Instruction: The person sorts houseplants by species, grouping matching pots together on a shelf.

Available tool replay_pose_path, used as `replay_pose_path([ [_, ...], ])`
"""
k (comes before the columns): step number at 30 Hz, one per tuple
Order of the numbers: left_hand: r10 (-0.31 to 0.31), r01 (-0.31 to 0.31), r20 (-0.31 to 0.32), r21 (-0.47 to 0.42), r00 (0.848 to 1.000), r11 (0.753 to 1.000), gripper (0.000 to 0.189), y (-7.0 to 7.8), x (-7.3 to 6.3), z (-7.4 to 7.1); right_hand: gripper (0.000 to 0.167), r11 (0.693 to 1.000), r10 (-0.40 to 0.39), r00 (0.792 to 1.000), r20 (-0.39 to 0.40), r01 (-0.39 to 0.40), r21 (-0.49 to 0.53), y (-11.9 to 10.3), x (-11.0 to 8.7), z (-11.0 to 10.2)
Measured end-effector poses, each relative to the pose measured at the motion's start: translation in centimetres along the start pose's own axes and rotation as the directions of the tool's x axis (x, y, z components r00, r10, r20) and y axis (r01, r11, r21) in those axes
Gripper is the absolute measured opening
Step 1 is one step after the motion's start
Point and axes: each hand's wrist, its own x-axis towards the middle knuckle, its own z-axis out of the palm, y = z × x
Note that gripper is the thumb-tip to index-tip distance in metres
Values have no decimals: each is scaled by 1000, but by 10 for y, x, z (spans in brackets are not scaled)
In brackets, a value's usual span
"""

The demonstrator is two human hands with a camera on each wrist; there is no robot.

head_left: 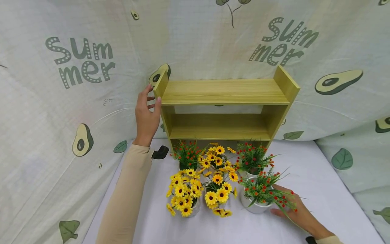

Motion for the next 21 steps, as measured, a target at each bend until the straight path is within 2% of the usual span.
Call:
replay_pose_path([
  [4,-6,6,-27,3,1000,1000,45,1,2,3,84,996,54,998,-22,-55,-70,-7,1,5],
  [9,6,-5,-50,20,999,1000,38,2,4,5,80,970,112,992,-51,-120,-211,-14,1,11],
  [16,10,-8,-62,39,998,999,33,1,5,7,75,958,111,991,-79,-128,-256,-21,0,19],
  [19,8,-5,-71,41,997,999,32,1,6,7,77,935,206,976,-65,-216,-281,-27,-1,20],
  [21,8,-5,-74,47,997,999,32,1,6,8,81,910,301,953,-42,-300,-288,-31,-1,21],
])
